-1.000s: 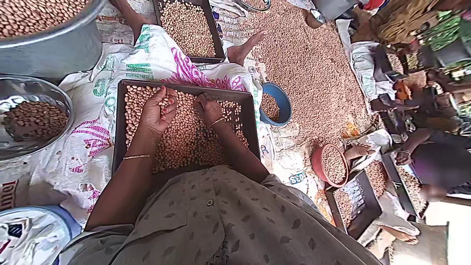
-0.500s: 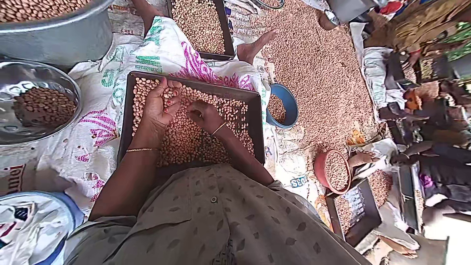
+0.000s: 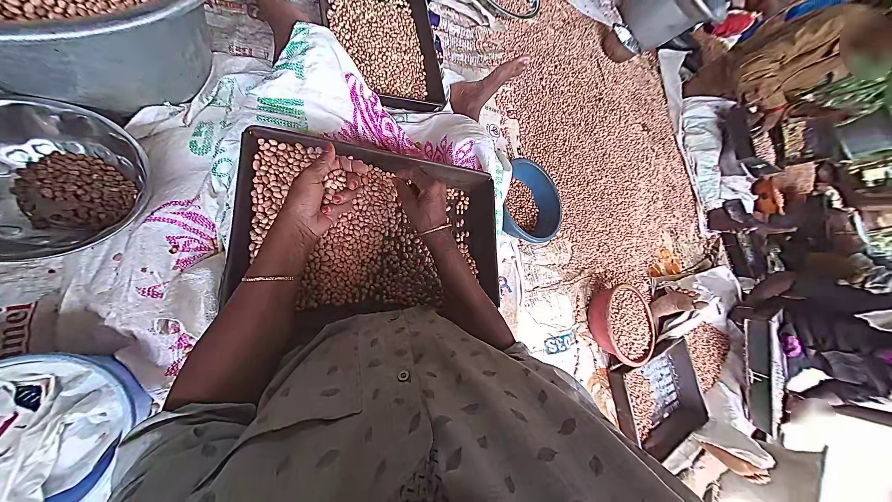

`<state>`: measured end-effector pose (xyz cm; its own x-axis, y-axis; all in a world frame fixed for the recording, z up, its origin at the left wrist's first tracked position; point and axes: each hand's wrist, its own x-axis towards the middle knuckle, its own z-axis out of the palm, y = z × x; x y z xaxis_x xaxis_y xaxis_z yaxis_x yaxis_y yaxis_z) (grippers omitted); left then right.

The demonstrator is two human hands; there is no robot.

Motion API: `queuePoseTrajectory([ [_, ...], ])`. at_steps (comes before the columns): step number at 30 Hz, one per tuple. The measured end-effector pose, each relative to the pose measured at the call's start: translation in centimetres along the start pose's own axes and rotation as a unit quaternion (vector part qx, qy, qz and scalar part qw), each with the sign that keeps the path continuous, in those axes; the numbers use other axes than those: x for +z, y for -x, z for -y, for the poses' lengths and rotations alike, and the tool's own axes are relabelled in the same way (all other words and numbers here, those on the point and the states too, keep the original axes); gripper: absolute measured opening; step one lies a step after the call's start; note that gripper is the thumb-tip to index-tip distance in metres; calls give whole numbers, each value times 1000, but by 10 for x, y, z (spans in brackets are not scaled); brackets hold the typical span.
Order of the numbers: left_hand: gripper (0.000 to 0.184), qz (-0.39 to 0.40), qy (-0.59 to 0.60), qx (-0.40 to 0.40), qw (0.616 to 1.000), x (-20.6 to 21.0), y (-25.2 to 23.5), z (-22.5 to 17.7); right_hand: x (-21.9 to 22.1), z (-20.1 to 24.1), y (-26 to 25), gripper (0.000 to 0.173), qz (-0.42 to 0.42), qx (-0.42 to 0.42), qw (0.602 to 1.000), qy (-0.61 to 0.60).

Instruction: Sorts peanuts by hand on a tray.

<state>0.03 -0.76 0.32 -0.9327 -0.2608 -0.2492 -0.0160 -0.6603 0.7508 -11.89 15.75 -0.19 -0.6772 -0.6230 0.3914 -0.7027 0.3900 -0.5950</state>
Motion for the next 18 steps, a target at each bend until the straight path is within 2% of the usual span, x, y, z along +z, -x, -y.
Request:
queuePoseTrajectory([
  [3, 69, 45, -69, -50, 995, 6, 0, 5, -21, 11, 1, 16, -12, -34, 989, -141],
  [6, 61, 97, -33, -81, 991, 9, 1, 11, -30, 17, 8, 21, 9, -36, 976, -216],
  [9, 43, 95, 21, -67, 993, 9, 0, 13, -34, -7, 13, 16, 65, 44, 990, -119],
  [11, 35, 53, 54, -53, 996, 10, 0, 10, -30, -16, 20, 15, 148, 38, 988, -13],
  [14, 34, -4, 82, -17, 996, 9, 1, 4, -15, -11, 29, 22, 280, 30, 948, 145],
  [18, 36, -36, 75, 1, 997, 7, 1, 3, -13, 10, 28, 25, 350, 42, 907, 230],
])
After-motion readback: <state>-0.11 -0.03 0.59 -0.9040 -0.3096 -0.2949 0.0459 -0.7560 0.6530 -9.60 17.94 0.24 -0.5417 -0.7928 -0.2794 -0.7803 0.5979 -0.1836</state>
